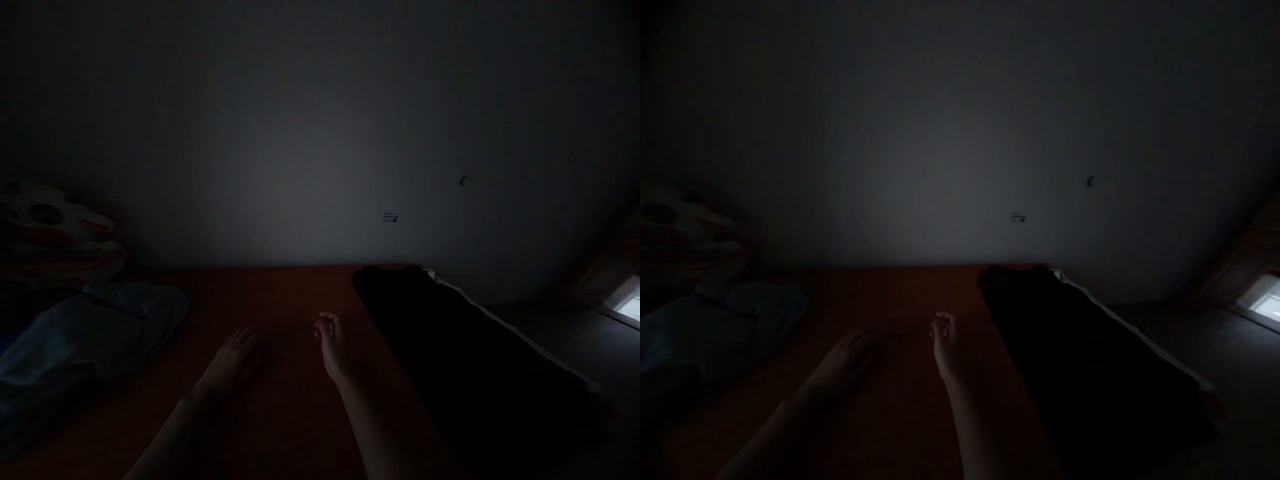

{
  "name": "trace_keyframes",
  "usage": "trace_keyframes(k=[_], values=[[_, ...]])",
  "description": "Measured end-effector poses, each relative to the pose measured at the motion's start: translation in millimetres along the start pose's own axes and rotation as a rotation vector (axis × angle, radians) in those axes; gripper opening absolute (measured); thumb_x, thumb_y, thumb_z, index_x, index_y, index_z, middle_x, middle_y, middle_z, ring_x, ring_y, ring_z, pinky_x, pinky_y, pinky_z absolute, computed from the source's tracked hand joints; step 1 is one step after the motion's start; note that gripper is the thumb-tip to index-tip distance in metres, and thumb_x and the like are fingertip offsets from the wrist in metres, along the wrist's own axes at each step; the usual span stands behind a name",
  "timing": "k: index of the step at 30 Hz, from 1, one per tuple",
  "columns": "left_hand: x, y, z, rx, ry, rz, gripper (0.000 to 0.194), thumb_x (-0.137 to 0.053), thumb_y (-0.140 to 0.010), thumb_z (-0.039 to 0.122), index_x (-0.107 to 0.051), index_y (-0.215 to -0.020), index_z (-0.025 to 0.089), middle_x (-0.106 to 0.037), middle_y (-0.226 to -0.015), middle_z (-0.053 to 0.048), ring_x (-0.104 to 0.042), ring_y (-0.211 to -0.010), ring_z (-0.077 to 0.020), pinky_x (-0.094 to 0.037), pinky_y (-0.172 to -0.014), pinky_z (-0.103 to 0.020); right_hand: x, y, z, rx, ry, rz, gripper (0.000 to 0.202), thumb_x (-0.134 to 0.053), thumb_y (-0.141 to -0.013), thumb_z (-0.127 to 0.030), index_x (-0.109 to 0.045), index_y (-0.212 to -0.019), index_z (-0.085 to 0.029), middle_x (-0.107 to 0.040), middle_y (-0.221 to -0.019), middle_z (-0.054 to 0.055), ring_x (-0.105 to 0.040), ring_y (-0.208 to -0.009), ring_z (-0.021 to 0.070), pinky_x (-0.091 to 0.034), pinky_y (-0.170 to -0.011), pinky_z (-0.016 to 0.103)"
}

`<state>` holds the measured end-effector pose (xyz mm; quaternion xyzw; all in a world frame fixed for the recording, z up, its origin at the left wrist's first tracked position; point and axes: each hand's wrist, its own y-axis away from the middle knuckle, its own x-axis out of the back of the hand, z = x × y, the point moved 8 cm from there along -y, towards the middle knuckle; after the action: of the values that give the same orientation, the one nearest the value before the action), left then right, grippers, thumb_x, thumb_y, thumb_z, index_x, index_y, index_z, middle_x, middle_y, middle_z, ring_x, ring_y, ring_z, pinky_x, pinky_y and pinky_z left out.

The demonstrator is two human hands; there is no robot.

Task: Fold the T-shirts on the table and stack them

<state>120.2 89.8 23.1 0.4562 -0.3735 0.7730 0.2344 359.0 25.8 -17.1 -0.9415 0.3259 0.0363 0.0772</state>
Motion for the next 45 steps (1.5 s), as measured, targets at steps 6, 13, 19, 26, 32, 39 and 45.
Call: trace_keyframes(k=[6, 13, 19, 26, 32, 39, 45], values=[[13.1, 9, -21, 0.179, 0.232, 0.007, 0.031, -0.046, -0.095, 0.047, -0.066, -0.098, 0.023, -0.073, -0.091, -0.006, -0.07, -0.078, -0.0215, -0.058, -0.072, -0.032, 16, -16, -5, -0.083, 0.386, -0.179, 0.02, -0.064, -0.083, -0.041, -0.065, -0.08, -0.021, -0.07, -0.071, 0.002, -0.07, -0.065, 0.0166, -0.054, -0.063, 0.027], [6.9, 5, -15, 0.152, 0.285, -0.06, 0.031, -0.045, -0.093, 0.045, -0.067, -0.101, 0.024, -0.074, -0.099, -0.007, -0.072, -0.086, -0.0236, -0.058, -0.079, -0.035, 158, -56, -77, -0.138, 1.146, 0.066, 0.027, -0.062, -0.088, -0.042, -0.071, -0.083, -0.017, -0.075, -0.104, 0.022, -0.068, -0.113, 0.0354, -0.048, -0.095, 0.048], [2.1, 5, -14, 0.146, 0.281, -0.098, 0.033, -0.047, -0.092, 0.044, -0.072, -0.104, 0.025, -0.076, -0.105, -0.007, -0.073, -0.091, -0.0244, -0.058, -0.083, -0.035, 270, -48, -91, -0.402, 1.495, 0.308, 0.049, -0.047, -0.094, -0.043, -0.072, -0.106, -0.002, -0.07, -0.109, 0.037, -0.069, -0.108, 0.0458, -0.05, -0.086, 0.059], [3.8, 3, -12, 0.129, 0.276, -0.116, 0.031, -0.049, -0.09, 0.042, -0.073, -0.103, 0.027, -0.077, -0.104, -0.005, -0.074, -0.09, -0.0247, -0.058, -0.083, -0.034, 275, -38, -90, -0.35, 1.481, 0.25, 0.034, -0.044, -0.094, -0.023, -0.073, -0.098, -0.008, -0.075, -0.102, 0.028, -0.075, -0.096, 0.0348, -0.054, -0.08, 0.043], [-1.7, 5, -12, 0.132, 0.278, -0.147, 0.032, -0.046, -0.093, 0.043, -0.071, -0.103, 0.026, -0.075, -0.107, -0.007, -0.072, -0.095, -0.0252, -0.056, -0.086, -0.036, 214, -40, -137, -0.085, 1.41, 0.229, 0.033, -0.036, -0.096, -0.018, -0.067, -0.1, -0.007, -0.073, -0.101, 0.027, -0.073, -0.097, 0.0316, -0.05, -0.084, 0.039], [12.0, 9, -14, 0.176, 0.33, 0.038, 0.044, -0.056, -0.087, 0.055, -0.061, -0.116, 0.022, -0.071, -0.114, -0.013, -0.071, -0.097, -0.0276, -0.059, -0.088, -0.041, 33, 8, -184, 0.398, 0.948, -0.065, 0.021, -0.038, -0.098, -0.029, -0.053, -0.084, -0.023, -0.065, -0.081, 0.003, -0.063, -0.079, 0.0162, -0.046, -0.076, 0.025], [21.4, 17, -14, 0.33, 0.675, 0.137, 0.059, -0.041, -0.097, 0.059, -0.042, -0.145, 0.023, -0.059, -0.142, -0.014, -0.064, -0.122, -0.0296, -0.058, -0.097, -0.046, -29, 38, -215, 0.416, 0.358, -0.45, 0.041, -0.036, -0.101, -0.056, -0.053, -0.082, -0.024, -0.057, -0.079, -0.002, -0.056, -0.078, 0.0139, -0.047, -0.076, 0.025]])
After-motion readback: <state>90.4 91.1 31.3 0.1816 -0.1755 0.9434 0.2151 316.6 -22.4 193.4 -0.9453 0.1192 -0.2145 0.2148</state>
